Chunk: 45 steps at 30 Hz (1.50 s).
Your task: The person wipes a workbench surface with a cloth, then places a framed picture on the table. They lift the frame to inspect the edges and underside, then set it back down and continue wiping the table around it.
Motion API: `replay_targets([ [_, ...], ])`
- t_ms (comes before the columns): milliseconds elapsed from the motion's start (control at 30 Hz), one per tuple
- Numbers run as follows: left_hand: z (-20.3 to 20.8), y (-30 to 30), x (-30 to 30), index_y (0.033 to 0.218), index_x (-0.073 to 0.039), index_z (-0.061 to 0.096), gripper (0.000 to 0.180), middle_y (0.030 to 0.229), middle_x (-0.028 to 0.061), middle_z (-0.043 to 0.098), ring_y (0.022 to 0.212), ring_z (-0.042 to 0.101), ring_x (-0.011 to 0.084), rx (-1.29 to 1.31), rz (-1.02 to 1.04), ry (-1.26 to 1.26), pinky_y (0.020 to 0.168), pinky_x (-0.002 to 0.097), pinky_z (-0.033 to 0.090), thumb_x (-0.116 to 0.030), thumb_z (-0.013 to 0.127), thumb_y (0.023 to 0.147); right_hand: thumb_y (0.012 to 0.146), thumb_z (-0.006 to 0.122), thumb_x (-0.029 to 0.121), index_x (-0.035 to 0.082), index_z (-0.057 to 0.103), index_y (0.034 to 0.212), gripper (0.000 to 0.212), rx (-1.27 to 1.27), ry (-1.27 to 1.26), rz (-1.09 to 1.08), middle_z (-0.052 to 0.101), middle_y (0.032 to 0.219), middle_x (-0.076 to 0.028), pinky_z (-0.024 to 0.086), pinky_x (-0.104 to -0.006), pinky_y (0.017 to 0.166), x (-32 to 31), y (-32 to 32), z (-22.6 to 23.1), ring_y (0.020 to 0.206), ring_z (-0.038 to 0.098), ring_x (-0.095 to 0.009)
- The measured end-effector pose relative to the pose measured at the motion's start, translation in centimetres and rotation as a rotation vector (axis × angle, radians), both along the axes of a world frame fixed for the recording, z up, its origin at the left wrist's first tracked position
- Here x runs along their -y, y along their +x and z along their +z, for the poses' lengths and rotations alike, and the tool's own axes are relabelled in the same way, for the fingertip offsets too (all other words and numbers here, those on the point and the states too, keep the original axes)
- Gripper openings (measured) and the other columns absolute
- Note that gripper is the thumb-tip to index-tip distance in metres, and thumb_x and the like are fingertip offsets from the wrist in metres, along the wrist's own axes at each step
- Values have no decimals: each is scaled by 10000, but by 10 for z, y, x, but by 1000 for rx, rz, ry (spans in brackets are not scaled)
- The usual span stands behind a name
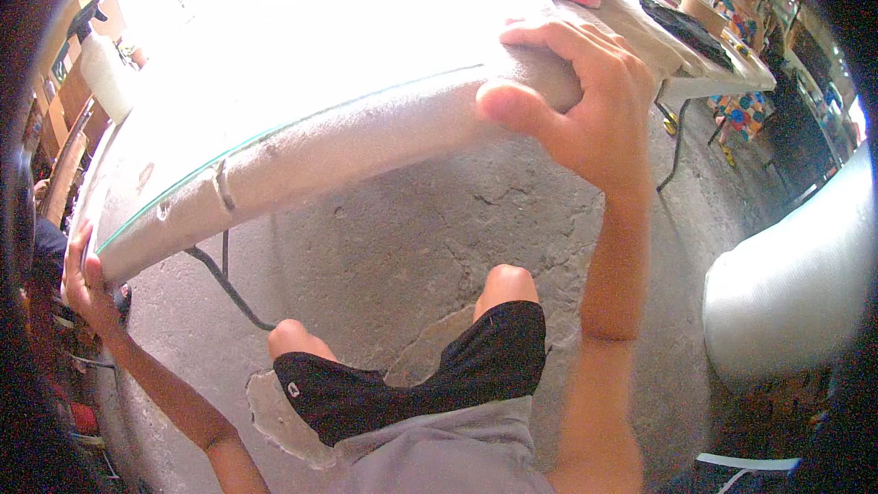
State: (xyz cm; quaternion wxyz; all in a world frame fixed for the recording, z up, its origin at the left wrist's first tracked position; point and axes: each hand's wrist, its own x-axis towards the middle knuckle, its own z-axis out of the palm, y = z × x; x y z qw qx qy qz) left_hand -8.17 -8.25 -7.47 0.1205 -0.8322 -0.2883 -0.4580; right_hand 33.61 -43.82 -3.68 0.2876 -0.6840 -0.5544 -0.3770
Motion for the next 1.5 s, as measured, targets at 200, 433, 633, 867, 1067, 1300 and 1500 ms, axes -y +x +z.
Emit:
replay_targets([
  [200, -3, -5, 1, 1115, -43, 658, 773, 1142, 141, 658, 1110, 593, 284, 8, 23, 19, 1000, 411, 402, -728, 427, 841, 974, 472, 394, 26, 675, 1071, 432, -447, 491, -54, 677, 1065, -86, 405, -322, 916, 59, 76, 59, 998, 604, -168],
  [433, 1, 2, 5, 1137, -103, 655, 710, 1141, 113, 660, 1110, 581, 288, -32, 89, 23, 990, 396, 385, -715, 459, 837, 862, 593, 440, 105, 661, 1138, 439, -435, -328, -772, 653, 1137, -162, 454, -349, 923, 118, 255, 53, 1038, 622, -306],
  [633, -2, 4, 4, 1120, -131, 668, 711, 1125, 86, 668, 1088, 591, 259, -21, 143, 15, 982, 394, 378, -739, 478, 806, 848, 586, 285, 94, 706, 955, 250, -207, -157, -797, 692, 942, -159, 503, -397, 816, 137, 307, 53, 891, 668, -315],
  [867, 0, 2, 8, 1137, -103, 651, 651, 1157, 105, 656, 1108, 580, 280, -67, 160, 66, 1001, 397, 371, -665, 469, 864, 851, 653, 399, -7, 668, 1010, 437, -432, -154, -695, 684, 957, -197, 476, -385, 817, 145, 295, 31, 887, 654, -276],
  [1067, 0, 3, 7, 1113, -102, 659, 694, 1139, 102, 654, 1095, 582, 253, -3, 152, -24, 985, 387, 365, -709, 515, 810, 822, 665, 277, 59, 712, 902, 236, -303, -146, -733, 705, 843, -131, 500, -358, 732, 140, 281, 50, 773, 679, -231],
  [1300, -84, 11, 98, 1216, -14, 527, 704, 1234, 173, 543, 1176, 492, 336, 450, -180, 320, 1016, 500, 352, -616, 553, 852, 917, 544, 210, -46, 573, 1178, 368, -281, 826, -366, 591, 1187, -226, 383, -375, 977, 148, 130, -17, 1099, 555, -342],
  [1500, -177, 140, 266, 1216, -93, 604, 513, 1275, 207, 541, 1165, 504, 403, 232, -976, -611, 978, 526, 358, -453, 620, 850, 962, 463, 295, 28, 491, 1281, 418, -1569, 894, 198, 526, 1286, -144, 370, -369, 1011, 112, -104, -243, 1188, 487, -260],
])
